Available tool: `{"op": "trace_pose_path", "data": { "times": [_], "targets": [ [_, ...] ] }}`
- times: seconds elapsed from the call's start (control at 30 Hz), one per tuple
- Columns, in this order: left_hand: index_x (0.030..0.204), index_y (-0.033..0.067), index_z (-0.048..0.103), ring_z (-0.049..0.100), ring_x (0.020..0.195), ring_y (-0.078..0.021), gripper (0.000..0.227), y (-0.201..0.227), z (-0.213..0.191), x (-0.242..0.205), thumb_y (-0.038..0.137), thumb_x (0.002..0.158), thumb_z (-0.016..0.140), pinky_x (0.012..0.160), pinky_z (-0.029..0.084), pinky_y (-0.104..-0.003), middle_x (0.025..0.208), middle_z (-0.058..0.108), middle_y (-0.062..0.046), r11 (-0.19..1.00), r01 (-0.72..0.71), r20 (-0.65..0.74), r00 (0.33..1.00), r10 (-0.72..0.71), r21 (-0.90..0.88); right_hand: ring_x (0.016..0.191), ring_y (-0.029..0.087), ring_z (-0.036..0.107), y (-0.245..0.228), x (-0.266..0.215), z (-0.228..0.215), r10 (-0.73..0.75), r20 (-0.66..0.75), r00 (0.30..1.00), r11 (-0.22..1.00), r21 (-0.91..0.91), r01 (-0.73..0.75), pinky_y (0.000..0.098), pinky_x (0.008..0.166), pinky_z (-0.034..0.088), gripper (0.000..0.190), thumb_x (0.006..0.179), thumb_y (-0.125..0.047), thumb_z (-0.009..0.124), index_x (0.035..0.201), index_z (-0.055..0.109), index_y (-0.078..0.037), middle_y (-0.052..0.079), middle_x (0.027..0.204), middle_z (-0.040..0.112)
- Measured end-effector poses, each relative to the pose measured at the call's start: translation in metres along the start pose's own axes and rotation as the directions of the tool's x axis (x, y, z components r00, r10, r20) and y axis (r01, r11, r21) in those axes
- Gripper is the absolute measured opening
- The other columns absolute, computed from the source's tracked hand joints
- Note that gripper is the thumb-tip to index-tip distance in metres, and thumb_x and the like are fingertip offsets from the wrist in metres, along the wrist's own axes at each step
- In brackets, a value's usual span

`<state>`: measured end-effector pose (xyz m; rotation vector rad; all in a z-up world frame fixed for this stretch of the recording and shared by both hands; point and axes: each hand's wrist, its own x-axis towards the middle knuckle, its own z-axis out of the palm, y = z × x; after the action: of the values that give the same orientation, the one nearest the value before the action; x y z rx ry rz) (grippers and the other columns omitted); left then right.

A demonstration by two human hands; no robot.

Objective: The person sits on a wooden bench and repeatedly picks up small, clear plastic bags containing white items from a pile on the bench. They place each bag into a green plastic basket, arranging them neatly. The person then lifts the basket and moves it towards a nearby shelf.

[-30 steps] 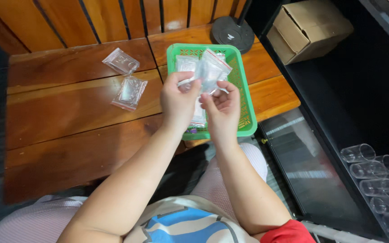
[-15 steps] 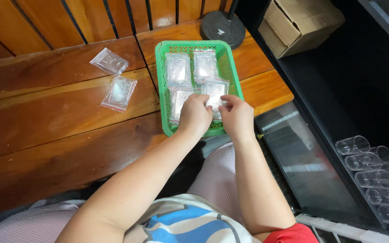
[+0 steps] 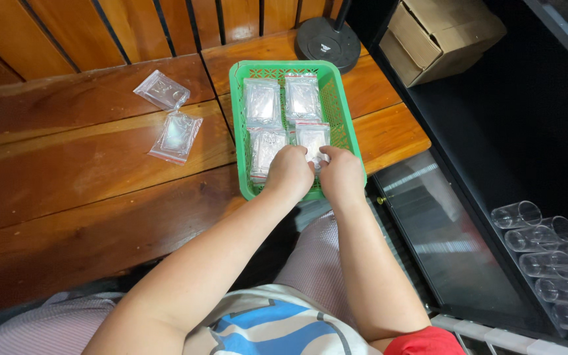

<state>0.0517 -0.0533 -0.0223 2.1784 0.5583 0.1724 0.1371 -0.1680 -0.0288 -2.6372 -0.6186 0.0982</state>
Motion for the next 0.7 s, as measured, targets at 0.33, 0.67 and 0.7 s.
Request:
{"op": "trace_pose_path", "data": {
  "times": [0.33,0.67,0.7],
  "targets": [
    [0.132,-0.0020,0.067,0.062,0.128,-0.0402,0.047,0.003,-0.058,-0.018,0.025,0.093,0.069,0.108,0.050,-0.049,0.126,0.066,-0.024,0.996,-0.072,-0.153,0.986,0.063,-0.053,0.112,0.042,0.069,-0.017,-0.017,-0.018,-0.126,-0.152,0.980,0.984,0.110,0.143,0.0497,0.096,0.057,0.039,0.087,-0.005,0.074,0.125,0.075,-0.011,0.018,0.116,0.069],
    [0.105,0.0196,0.081,0.070,0.102,-0.0298,0.018,-0.146,-0.155,-0.015,0.027,0.088,0.079,0.089,0.056,-0.040,0.100,0.075,-0.006,0.996,0.092,-0.652,0.755,-0.069,0.000,0.101,0.026,0.075,-0.131,-0.051,-0.016,-0.240,-0.112,0.964,0.680,0.689,0.249,0.0365,0.079,0.065,0.036,0.086,-0.004,0.076,0.122,0.074,-0.010,0.016,0.107,0.076],
    [0.103,0.0229,0.081,0.070,0.100,-0.0284,0.016,-0.163,-0.162,-0.015,0.028,0.087,0.080,0.088,0.056,-0.039,0.098,0.073,-0.004,0.988,0.156,-0.680,0.725,-0.108,0.010,0.102,0.026,0.075,-0.151,-0.060,-0.015,-0.299,-0.027,0.954,0.592,0.779,0.208,0.0387,0.081,0.065,0.038,0.088,-0.006,0.075,0.126,0.070,-0.008,0.018,0.111,0.076]
  ]
}}
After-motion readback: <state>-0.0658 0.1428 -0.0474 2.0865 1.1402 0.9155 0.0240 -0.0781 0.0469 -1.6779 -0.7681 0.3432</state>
